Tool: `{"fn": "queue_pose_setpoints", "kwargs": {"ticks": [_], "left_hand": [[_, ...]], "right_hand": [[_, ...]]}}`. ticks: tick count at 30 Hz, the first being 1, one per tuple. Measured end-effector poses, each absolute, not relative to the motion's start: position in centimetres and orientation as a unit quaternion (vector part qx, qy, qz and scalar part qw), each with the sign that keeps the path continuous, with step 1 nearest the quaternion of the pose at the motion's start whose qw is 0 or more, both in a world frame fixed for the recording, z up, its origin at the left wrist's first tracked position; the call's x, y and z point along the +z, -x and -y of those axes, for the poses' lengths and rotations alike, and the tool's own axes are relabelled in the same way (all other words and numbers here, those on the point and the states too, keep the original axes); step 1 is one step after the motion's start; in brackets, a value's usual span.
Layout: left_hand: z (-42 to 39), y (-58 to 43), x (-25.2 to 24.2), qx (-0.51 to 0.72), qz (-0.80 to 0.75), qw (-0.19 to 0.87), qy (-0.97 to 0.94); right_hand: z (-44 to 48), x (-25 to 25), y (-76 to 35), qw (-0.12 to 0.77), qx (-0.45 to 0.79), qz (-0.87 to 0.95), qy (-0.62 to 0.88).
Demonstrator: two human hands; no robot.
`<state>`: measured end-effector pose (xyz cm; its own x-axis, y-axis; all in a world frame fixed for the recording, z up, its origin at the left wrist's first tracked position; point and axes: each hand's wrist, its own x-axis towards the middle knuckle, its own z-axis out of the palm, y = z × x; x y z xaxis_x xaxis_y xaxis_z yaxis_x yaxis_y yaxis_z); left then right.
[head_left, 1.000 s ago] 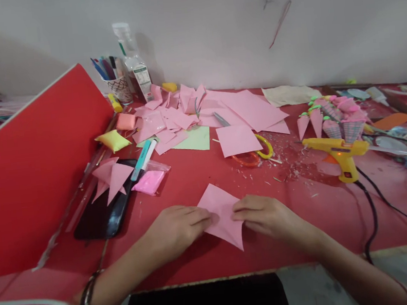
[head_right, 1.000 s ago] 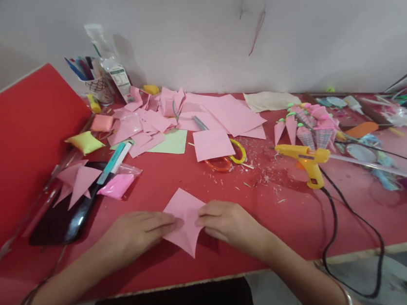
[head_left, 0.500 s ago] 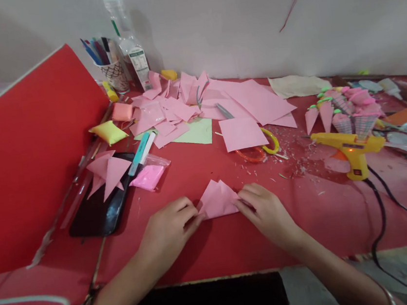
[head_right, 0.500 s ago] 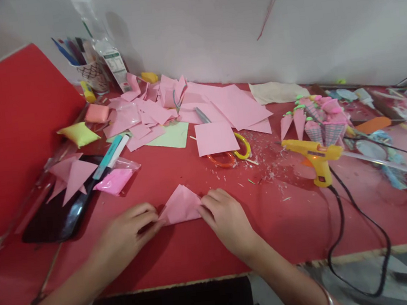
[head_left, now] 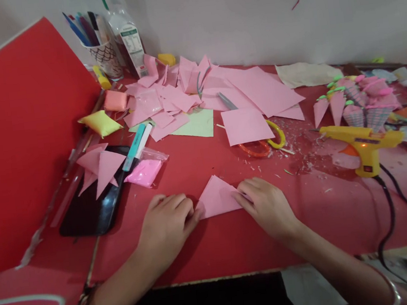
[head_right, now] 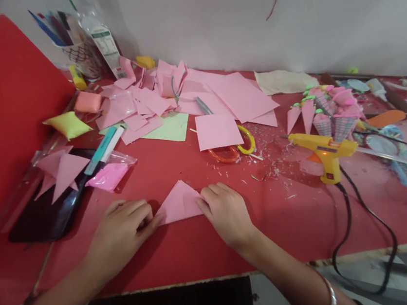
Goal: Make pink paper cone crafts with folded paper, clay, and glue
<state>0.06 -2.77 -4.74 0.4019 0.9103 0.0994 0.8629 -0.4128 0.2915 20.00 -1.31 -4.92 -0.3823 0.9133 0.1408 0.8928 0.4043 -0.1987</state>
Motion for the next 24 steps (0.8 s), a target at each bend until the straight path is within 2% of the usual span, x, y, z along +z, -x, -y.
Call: {"fn": "queue_pose_setpoints", "kwargs": {"ticks": [16, 24], "left_hand": [[2.8, -0.2, -4.9, 0.092, -0.515, 0.045, -0.851], [3.0, 0.3, -5.2, 0.094, -0.510, 0.058, -0.853]], "right_hand": [[0.7, -4.1, -19.3, 0.031, 0.042, 0.810, 0.584], [0.4, -3.8, -19.1, 0.012, 0.044, 0.805, 0.592]]}}
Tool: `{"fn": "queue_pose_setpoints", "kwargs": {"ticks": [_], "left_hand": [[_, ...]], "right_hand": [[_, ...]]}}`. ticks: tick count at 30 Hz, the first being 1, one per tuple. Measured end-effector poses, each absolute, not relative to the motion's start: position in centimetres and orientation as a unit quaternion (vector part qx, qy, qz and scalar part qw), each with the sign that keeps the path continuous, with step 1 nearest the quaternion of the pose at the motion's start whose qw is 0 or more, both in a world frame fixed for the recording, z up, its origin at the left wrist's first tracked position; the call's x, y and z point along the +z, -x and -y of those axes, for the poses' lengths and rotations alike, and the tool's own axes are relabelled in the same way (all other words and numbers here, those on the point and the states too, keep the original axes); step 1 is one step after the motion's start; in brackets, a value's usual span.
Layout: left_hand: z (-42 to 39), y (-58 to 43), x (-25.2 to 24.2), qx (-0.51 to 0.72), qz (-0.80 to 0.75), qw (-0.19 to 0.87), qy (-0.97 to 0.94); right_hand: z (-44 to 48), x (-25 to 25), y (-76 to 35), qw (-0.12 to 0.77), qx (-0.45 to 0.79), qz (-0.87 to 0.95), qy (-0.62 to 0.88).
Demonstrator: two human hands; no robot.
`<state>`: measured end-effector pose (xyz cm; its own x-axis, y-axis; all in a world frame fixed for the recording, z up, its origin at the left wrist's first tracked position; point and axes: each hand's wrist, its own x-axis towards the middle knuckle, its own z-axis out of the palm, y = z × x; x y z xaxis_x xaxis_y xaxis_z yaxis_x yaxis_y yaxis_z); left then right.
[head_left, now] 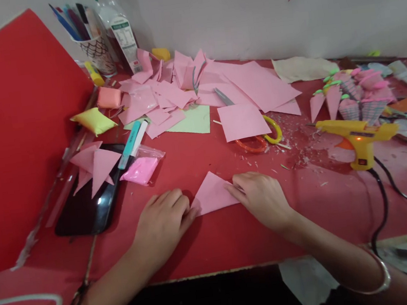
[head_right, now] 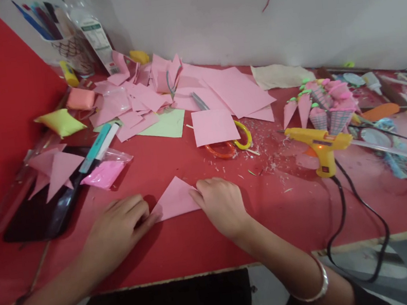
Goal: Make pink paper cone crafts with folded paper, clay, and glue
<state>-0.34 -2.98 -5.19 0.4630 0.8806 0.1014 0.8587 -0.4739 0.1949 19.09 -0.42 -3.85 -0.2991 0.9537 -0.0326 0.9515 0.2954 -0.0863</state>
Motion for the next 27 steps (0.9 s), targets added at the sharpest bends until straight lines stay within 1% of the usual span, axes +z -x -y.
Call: {"fn": "queue_pose_setpoints", "kwargs": {"ticks": [6, 10, 13, 17, 19, 27], "left_hand": [[2.7, 0.8, -5.3, 0.107, -0.484, 0.054, -0.867], [1.7, 2.0, -5.7, 0.110, -0.409, 0.057, -0.904], [0.5, 2.7, -5.4, 0.066, -0.358, 0.073, -0.928], [-1.1, 2.9, -4.2, -0.027, -0.308, 0.113, -0.944], [-1.7, 2.9, -3.8, -0.046, -0.279, 0.127, -0.951], [-2.8, 3.3, -3.4, -0.021, -0.244, 0.168, -0.955]], "right_hand": [[0.4, -3.7, -19.0, -0.007, 0.047, 0.797, 0.602], [0.3, -3.6, -18.9, -0.025, 0.046, 0.794, 0.605], [0.3, -3.6, -18.8, -0.045, 0.054, 0.787, 0.613], [0.2, -3.3, -18.6, -0.060, 0.064, 0.783, 0.616], [0.1, -3.2, -18.6, -0.066, 0.066, 0.780, 0.619], [0.0, -3.1, -18.5, -0.073, 0.068, 0.780, 0.618]]}}
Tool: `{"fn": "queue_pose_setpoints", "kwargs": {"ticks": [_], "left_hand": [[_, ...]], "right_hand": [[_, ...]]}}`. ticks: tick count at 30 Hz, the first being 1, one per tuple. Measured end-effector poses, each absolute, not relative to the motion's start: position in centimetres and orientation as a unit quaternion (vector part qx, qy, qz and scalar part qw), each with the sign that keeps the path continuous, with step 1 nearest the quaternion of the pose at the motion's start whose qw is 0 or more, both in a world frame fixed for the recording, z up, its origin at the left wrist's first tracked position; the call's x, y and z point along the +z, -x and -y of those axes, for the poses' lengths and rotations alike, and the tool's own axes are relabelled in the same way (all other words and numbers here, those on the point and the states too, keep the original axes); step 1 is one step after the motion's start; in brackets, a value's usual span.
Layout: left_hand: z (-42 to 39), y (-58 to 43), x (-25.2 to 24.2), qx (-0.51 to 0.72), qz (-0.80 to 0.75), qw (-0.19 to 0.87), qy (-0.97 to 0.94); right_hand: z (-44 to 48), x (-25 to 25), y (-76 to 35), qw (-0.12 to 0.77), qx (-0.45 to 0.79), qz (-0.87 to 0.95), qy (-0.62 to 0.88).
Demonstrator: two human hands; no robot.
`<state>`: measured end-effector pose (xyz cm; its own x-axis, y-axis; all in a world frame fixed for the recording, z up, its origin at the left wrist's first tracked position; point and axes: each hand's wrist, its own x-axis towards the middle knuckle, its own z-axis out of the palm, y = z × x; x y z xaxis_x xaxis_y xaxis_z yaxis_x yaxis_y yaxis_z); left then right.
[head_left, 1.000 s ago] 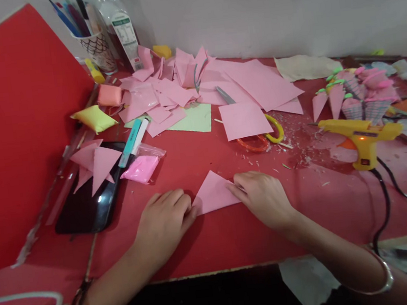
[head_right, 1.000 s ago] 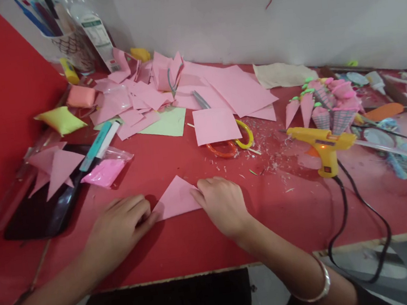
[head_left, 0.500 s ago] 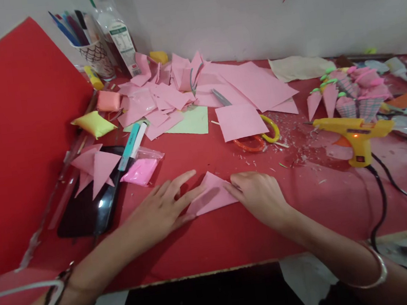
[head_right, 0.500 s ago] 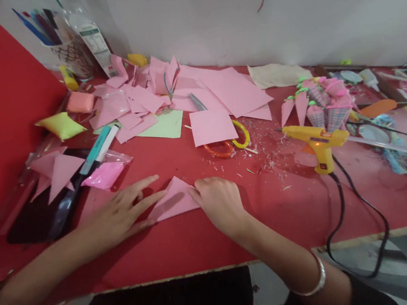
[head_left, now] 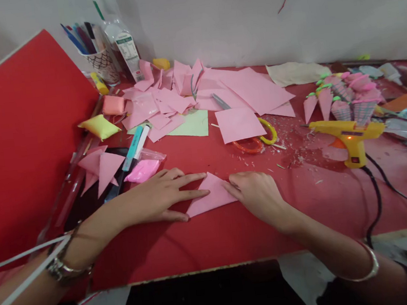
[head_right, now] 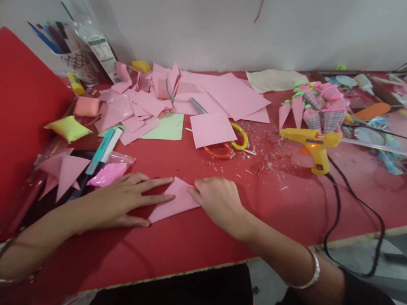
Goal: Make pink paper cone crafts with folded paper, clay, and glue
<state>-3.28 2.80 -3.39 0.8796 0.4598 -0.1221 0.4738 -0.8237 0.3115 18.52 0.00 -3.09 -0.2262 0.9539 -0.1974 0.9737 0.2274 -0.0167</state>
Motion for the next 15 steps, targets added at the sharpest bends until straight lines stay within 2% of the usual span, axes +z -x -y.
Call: {"fn": "queue_pose_setpoints", "kwargs": {"ticks": [5, 9, 12, 15], "left_hand": [[-2.9, 3.3, -3.5, -0.027, -0.262, 0.162, -0.951], [-2.9, 3.4, -3.9, -0.020, -0.266, 0.155, -0.951], [-2.9, 3.4, -4.0, -0.028, -0.268, 0.152, -0.951], [-2.9, 3.3, -3.9, -0.038, -0.275, 0.154, -0.948]], "right_hand": [[0.1, -3.3, -18.6, 0.041, 0.002, -0.813, -0.581], [1.3, -3.7, -18.2, -0.059, 0.106, -0.906, -0.405], [2.6, -3.8, -17.5, -0.072, 0.053, -0.956, -0.278], [3.2, -3.8, -16.9, -0.051, 0.001, -0.955, -0.292]]}}
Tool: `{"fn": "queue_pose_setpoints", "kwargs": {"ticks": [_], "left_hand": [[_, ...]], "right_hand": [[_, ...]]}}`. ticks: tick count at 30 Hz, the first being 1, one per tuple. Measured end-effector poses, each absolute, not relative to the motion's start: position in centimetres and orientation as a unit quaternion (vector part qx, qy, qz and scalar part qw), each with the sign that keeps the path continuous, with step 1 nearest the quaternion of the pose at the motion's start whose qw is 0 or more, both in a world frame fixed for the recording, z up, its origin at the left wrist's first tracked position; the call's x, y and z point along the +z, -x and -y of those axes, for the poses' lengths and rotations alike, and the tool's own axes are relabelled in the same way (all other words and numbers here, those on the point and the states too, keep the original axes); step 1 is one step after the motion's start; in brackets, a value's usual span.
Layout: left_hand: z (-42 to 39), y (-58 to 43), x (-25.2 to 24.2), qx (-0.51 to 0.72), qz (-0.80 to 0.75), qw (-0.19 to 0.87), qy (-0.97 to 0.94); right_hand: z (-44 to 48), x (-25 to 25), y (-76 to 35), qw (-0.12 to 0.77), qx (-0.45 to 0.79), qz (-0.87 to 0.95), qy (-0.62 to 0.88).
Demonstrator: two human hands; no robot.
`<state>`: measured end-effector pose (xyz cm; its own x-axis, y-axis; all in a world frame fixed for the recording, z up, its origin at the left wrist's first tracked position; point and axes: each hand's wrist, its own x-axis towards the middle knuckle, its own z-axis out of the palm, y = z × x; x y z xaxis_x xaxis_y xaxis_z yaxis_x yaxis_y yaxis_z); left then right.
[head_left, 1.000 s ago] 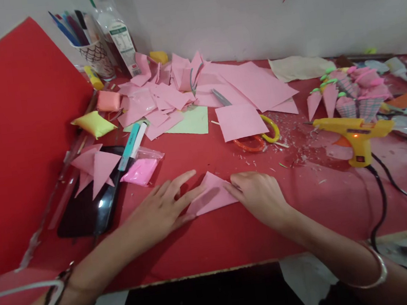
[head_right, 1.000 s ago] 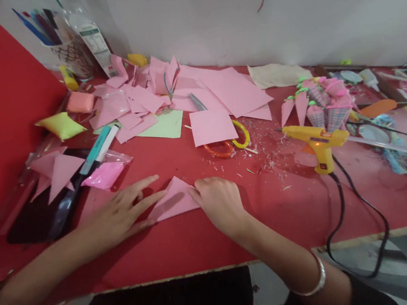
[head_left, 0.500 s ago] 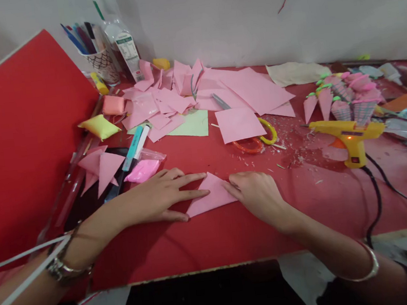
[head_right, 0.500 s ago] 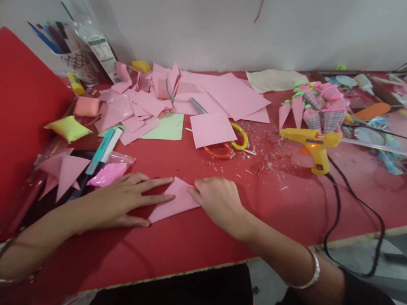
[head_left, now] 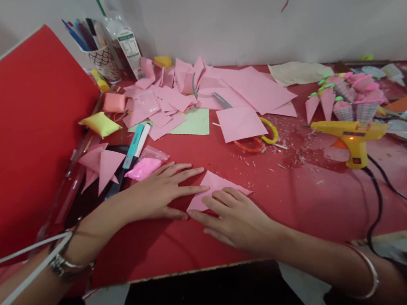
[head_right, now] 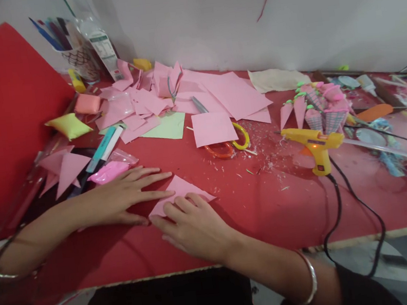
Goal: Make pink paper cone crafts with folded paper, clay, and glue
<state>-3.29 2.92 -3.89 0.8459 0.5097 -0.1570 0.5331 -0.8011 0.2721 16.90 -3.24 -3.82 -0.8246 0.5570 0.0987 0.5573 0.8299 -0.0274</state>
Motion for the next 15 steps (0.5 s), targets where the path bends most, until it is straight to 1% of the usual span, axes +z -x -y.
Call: {"fn": "queue_pose_setpoints", "kwargs": {"ticks": [4, 10, 15], "left_hand": [[-3.0, 3.3, -3.9, -0.044, -0.271, 0.152, -0.950], [-3.1, 3.4, -3.7, -0.038, -0.255, 0.161, -0.953], [-3.0, 3.2, -3.2, -0.053, -0.253, 0.154, -0.954]], "right_hand": [[3.2, -3.9, -17.2, 0.046, 0.006, 0.955, 0.292], [3.1, -3.9, -20.1, 0.110, -0.040, 0.926, 0.359], [3.6, -3.6, -22.9, 0.118, -0.060, 0.910, 0.394]]}}
